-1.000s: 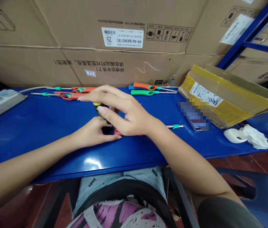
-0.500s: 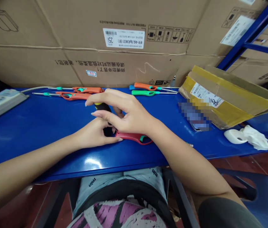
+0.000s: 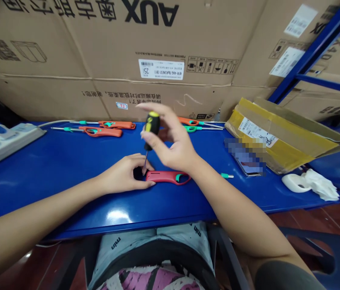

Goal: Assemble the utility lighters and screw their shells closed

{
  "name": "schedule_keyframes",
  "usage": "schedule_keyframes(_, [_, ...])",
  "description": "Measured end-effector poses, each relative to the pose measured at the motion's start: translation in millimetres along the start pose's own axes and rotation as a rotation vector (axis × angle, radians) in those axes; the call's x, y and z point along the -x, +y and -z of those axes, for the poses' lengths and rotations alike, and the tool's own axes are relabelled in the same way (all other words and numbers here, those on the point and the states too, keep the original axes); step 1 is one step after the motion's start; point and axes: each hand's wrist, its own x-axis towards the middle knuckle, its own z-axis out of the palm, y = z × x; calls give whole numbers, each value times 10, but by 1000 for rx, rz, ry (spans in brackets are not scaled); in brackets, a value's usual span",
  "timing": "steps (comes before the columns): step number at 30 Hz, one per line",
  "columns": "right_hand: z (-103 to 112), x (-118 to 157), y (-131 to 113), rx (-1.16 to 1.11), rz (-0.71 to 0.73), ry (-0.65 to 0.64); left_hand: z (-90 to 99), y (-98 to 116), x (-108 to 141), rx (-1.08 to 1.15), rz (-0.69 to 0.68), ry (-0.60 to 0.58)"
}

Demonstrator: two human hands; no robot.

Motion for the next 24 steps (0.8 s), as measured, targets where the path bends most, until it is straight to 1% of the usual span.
schedule_keyframes(2, [58,-63,59,-59,-16,152,7,6,-3,-11,-2,-16])
schedule_keyframes(3, [84,-92,113,-88,-29,193,11,8,-4,-22,-1,-24])
schedule_keyframes(5, [118,-130,268,-129,-98,227,20,11,-3,-49,-5,-38])
schedule_keyframes(6, [122,-135,364,-134,-162,222,27,11,-1,-63,-9,-44])
schedule_keyframes(7, [116,-130,464,-125,-233,206,34,12,2,-80,-14,-49])
schedule_keyframes(9, [86,-100,656,-36,-366,134,50,15,12,-116,-24,-61])
schedule_keyframes(10, [66,-81,735,48,-407,81,58,17,18,-134,-30,-64])
schedule_keyframes(11, [46,-64,799,158,-413,28,63,19,24,-152,-36,-69])
schedule_keyframes(13, [11,-41,874,236,-389,-14,67,21,36,-175,-56,-82])
schedule_keyframes(15, [-14,-31,893,306,-343,-53,60,16,43,-180,-77,-96])
schedule_keyframes(18, [-40,-18,873,426,-278,-157,40,-7,43,-163,-95,-104])
schedule_keyframes(21, [-66,9,858,548,-247,-279,30,-24,33,-142,-96,-101])
schedule_keyframes(24, [-85,28,840,645,-240,-332,34,-15,25,-128,-82,-91])
